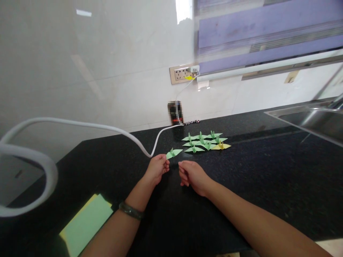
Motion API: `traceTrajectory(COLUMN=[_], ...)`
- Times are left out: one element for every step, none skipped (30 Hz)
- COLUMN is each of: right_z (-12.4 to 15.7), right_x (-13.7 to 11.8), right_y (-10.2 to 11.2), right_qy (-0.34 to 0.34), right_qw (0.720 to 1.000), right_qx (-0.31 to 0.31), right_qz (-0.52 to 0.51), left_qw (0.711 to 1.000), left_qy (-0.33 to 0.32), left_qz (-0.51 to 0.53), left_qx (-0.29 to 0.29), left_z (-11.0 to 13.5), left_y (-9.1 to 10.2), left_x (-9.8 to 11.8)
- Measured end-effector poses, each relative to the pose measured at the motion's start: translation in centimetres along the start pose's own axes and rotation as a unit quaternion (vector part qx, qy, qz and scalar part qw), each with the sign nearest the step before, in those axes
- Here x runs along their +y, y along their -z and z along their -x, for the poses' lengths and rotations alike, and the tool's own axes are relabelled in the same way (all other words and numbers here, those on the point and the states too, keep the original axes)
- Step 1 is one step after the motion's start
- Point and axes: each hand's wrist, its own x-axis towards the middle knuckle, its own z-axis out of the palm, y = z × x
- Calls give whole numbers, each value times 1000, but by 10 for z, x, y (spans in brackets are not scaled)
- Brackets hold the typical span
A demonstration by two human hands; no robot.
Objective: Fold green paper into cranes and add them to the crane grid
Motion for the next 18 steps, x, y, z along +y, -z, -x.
traceTrajectory(right_z=[1,1,2,2,3,3,4,4,4,5,5,5,5,5,5,6,6,6], right_x=[1,1,1,0,0,-1,-3,-3,-4,-4,-4,-4,-4,-3,-3,-2,-2,-2], right_y=[-1,-2,-3,-4,-5,-6,-7,-8,-9,-10,-11,-11,-12,-13,-14,-14,-15,-15], right_qy=[-2,-4,-4,-5,-5,-7,-9,-13,-15,-19,-22,-23,-25,-29,-32,-33,-34,-35], right_qw=[1000,1000,1000,1000,1000,1000,1000,1000,999,999,999,999,999,998,998,998,998,998], right_qx=[-7,-13,-15,-16,-15,-14,-12,-13,-11,-13,-14,-13,-15,-18,-22,-25,-28,-30], right_qz=[10,15,18,18,18,18,19,23,27,32,37,41,44,46,47,47,49,50], left_qw=[1000,1000,999,999,999,998,998,997,997,996,996,995,994,994,993,993,992,992], left_qy=[13,25,30,37,41,46,49,52,55,58,60,62,64,67,68,70,70,69], left_qz=[-6,-12,-17,-22,-26,-30,-34,-40,-45,-52,-59,-66,-73,-80,-86,-91,-94,-95], left_qx=[5,8,14,20,24,27,29,31,33,34,36,38,39,40,41,40,38,35], left_z=[-8,-16,-24,-31,-37,-42,-47,-51,-55,-58,-61,-63,-66,-69,-71,-73,-76,-79], left_y=[1,3,4,5,6,8,9,10,11,12,12,12,12,11,10,9,7,4], left_x=[2,4,7,9,11,14,15,16,17,18,18,18,19,20,21,23,25,27])
